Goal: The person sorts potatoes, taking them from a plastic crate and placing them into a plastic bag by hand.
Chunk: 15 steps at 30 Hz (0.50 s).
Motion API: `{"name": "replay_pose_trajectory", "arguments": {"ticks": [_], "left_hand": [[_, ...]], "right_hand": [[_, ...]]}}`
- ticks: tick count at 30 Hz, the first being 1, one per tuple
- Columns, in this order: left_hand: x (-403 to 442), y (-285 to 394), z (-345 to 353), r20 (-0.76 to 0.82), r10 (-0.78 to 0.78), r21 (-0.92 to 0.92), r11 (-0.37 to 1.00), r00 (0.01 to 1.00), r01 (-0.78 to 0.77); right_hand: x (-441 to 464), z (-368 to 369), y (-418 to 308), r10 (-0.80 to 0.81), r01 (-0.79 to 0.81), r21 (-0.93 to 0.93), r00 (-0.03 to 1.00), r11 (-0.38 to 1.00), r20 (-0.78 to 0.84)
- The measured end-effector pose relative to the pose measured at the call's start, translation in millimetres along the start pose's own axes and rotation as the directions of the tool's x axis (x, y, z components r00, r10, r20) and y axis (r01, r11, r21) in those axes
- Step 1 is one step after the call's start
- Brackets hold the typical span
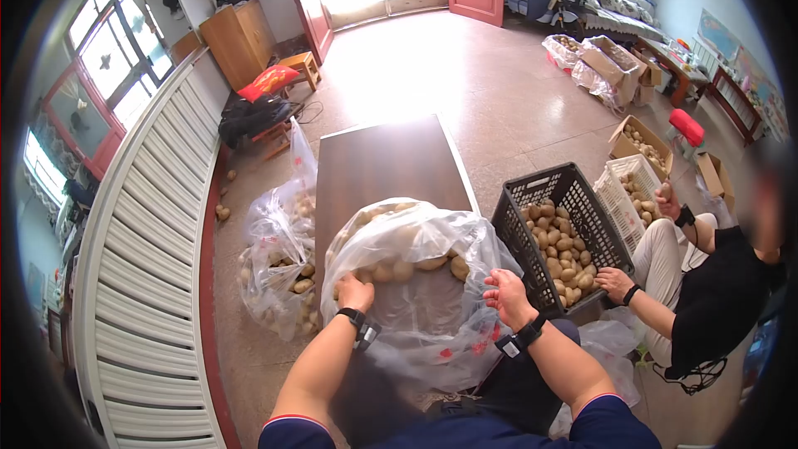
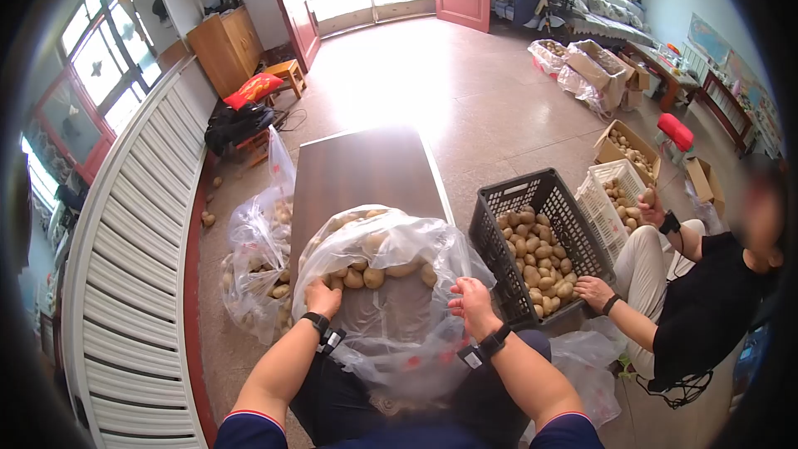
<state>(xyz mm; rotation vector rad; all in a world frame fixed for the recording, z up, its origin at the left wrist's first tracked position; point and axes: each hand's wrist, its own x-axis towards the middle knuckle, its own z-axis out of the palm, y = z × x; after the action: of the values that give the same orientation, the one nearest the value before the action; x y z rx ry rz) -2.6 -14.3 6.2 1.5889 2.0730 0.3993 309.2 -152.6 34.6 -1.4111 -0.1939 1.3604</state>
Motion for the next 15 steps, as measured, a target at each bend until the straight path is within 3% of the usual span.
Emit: {"name": "replay_pose_trajectory", "arguments": {"ticks": [1,2,6,10,15], "left_hand": [[-3,5,-2,-0.061,-0.015,0.129,0.991,0.998,0.023],[5,1,-4,0.070,-0.039,0.160,0.987,0.997,0.028],[14,-10,2,0.181,0.002,0.171,0.985,0.983,-0.033],[-1,7,-6,0.165,-0.063,0.240,0.970,0.984,0.021],[2,2,2,0.162,-0.035,0.277,0.961,0.986,-0.011]], "right_hand": [[2,2,2,-0.001,0.001,0.000,1.000,1.000,0.007],[4,2,6,-0.022,0.023,-0.053,1.000,0.998,0.022],[9,1,17,-0.078,0.087,-0.181,0.996,0.980,0.051],[10,4,20,-0.096,0.111,-0.233,0.992,0.966,0.077],[11,3,25,-0.128,0.147,-0.292,0.988,0.945,0.084]]}}
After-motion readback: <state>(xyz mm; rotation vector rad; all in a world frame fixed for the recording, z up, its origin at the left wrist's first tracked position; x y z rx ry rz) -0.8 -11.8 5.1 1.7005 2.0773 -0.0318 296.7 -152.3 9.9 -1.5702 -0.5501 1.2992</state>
